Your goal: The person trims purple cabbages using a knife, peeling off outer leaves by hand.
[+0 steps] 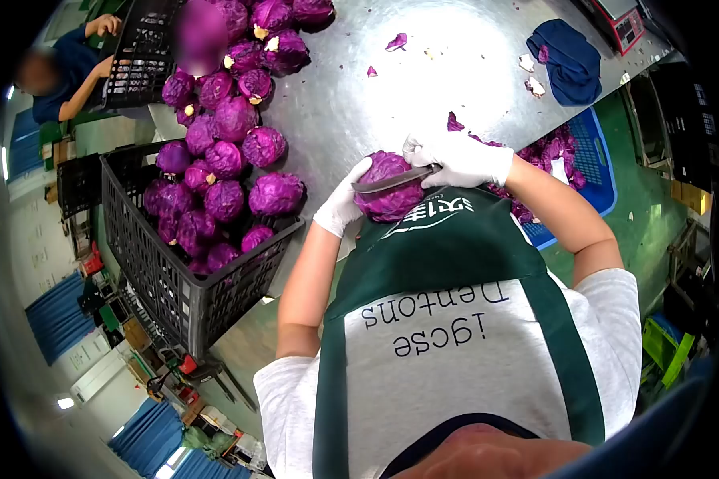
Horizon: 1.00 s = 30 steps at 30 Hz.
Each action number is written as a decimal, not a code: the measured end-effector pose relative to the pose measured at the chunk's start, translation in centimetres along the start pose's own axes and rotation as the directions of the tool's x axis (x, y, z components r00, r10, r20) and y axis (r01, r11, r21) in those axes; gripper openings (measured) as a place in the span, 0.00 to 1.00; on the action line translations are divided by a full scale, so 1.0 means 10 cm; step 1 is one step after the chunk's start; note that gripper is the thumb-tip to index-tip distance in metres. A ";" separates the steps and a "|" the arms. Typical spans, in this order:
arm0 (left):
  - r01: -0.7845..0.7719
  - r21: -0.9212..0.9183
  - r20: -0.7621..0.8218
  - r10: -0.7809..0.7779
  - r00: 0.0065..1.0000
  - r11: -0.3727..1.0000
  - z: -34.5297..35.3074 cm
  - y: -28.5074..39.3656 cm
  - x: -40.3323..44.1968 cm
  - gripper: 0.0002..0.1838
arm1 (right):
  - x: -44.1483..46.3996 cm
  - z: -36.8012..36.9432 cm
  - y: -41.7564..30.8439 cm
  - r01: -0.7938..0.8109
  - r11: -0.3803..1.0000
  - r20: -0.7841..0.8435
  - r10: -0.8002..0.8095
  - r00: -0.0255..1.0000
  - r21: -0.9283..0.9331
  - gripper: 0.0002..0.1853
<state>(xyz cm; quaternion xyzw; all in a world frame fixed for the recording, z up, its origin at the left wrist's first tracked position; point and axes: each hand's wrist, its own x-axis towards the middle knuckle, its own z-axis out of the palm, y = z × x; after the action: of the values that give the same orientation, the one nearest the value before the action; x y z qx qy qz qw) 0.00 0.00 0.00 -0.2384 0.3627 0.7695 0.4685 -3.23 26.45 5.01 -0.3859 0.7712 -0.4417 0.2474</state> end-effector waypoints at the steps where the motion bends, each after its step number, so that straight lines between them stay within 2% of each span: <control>1: 0.017 -0.059 0.011 -0.016 1.000 0.998 0.01 0.01 0.01 0.36 | -0.05 0.00 0.05 0.017 0.995 0.013 -0.018 1.000 0.094 0.13; 2: 0.032 -0.119 0.023 -0.029 0.999 0.992 0.01 0.01 0.01 0.36 | -0.11 -0.03 0.10 0.034 0.982 0.027 -0.040 0.999 0.186 0.12; 3: 0.017 -0.171 0.034 -0.011 0.999 0.985 0.01 0.02 -0.05 0.36 | -0.17 -0.06 0.09 -0.021 0.926 0.064 -0.004 0.998 0.377 0.11; 5: -0.008 -0.282 0.095 0.036 0.995 0.959 0.05 0.00 0.00 0.35 | -0.34 -0.16 0.11 -0.179 0.818 0.058 0.176 0.983 0.547 0.09; 6: -0.018 -0.287 0.043 0.031 0.999 0.958 0.05 0.00 -0.02 0.35 | -0.32 -0.12 0.10 -0.175 0.780 -0.020 0.233 0.972 0.602 0.10; 7: -0.018 -0.273 0.069 0.038 0.997 0.962 0.05 -0.06 0.02 0.35 | -0.34 -0.09 0.07 -0.180 0.739 -0.091 0.311 0.946 0.650 0.11; 8: -0.027 -0.249 0.090 0.051 0.995 0.968 0.03 -0.08 0.06 0.35 | -0.31 -0.06 0.09 -0.248 0.805 -0.069 0.336 0.939 0.539 0.17; 9: -0.043 -0.223 0.107 0.068 0.992 0.974 0.01 -0.07 0.07 0.35 | -0.21 0.11 0.12 -0.061 0.791 -0.200 0.228 0.953 0.608 0.21; 10: -0.064 -0.155 0.116 0.083 0.990 0.986 0.06 -0.04 0.03 0.34 | -0.14 0.09 0.01 -0.073 0.875 -0.178 0.178 0.968 0.479 0.19; 12: -0.085 0.000 0.019 0.084 0.996 0.996 0.05 -0.02 0.02 0.36 | 0.00 0.09 -0.12 -0.039 0.986 -0.159 0.066 0.985 0.165 0.12; 13: -0.088 0.077 -0.029 0.091 0.995 0.993 0.05 -0.01 0.01 0.37 | 0.01 0.08 -0.13 -0.057 0.981 -0.122 0.080 0.989 0.185 0.10; 17: -0.122 -0.007 0.117 0.122 0.986 0.992 0.04 0.02 0.00 0.33 | -0.07 -0.09 -0.10 -0.065 0.971 -0.018 0.071 0.997 0.229 0.06; 18: -0.127 -0.072 0.131 0.135 0.982 0.989 0.05 0.02 -0.01 0.35 | -0.18 -0.11 -0.03 -0.175 0.884 0.019 0.185 0.982 0.433 0.06; 19: -0.165 -0.063 0.146 0.172 0.974 0.984 0.05 0.01 -0.04 0.36 | -0.31 -0.14 0.04 -0.273 0.743 0.079 0.286 0.955 0.612 0.06; 20: -0.205 -0.056 0.159 0.212 0.964 0.977 0.05 0.00 -0.07 0.37 | -0.42 -0.22 0.11 -0.456 0.594 0.181 0.463 0.868 0.663 0.06; 21: -0.244 -0.053 0.171 0.250 0.953 0.968 0.05 -0.01 -0.08 0.38 | -0.47 -0.20 0.20 -0.309 0.715 -0.009 0.404 0.915 0.627 0.04; 23: -0.272 -0.023 0.124 0.273 0.954 0.962 0.02 -0.01 -0.11 0.40 | -0.46 -0.05 0.43 -0.132 0.930 -0.334 0.252 0.908 0.342 0.06; 24: -0.297 0.016 0.113 0.293 0.949 0.955 0.02 0.01 -0.11 0.41 | -0.40 0.01 0.36 -0.161 0.860 -0.317 0.344 0.884 0.484 0.12; 25: -0.324 0.058 0.104 0.318 0.943 0.944 0.05 0.05 -0.10 0.41 | -0.32 0.00 0.25 -0.207 0.820 -0.235 0.379 0.895 0.534 0.18; 26: -0.369 0.126 0.079 0.362 0.929 0.921 0.10 0.08 -0.11 0.45 | -0.24 0.06 0.07 -0.159 0.734 -0.254 0.418 0.872 0.661 0.20; 27: -0.405 0.206 0.118 0.389 0.914 0.891 0.19 0.14 -0.14 0.45 | -0.17 0.07 -0.13 -0.099 0.630 -0.265 0.457 0.849 0.770 0.23; 28: -0.440 0.281 0.160 0.411 0.898 0.853 0.28 0.21 -0.18 0.45 | -0.15 0.05 -0.13 -0.158 0.657 -0.160 0.396 0.904 0.737 0.29; 29: -0.474 0.352 0.203 0.428 0.881 0.807 0.34 0.26 -0.21 0.46 | -0.11 0.08 -0.20 -0.103 0.683 -0.199 0.348 0.916 0.723 0.29; 30: -0.480 0.375 0.208 0.432 0.877 0.793 0.37 0.29 -0.23 0.46 | -0.11 0.05 -0.25 -0.117 0.694 -0.180 0.340 0.923 0.710 0.30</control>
<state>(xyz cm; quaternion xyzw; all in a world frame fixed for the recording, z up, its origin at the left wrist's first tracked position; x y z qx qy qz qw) -1.65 0.79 4.90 0.0049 0.5379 0.7764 0.3283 -1.31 26.29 6.96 -0.0955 0.6224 -0.7136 0.3071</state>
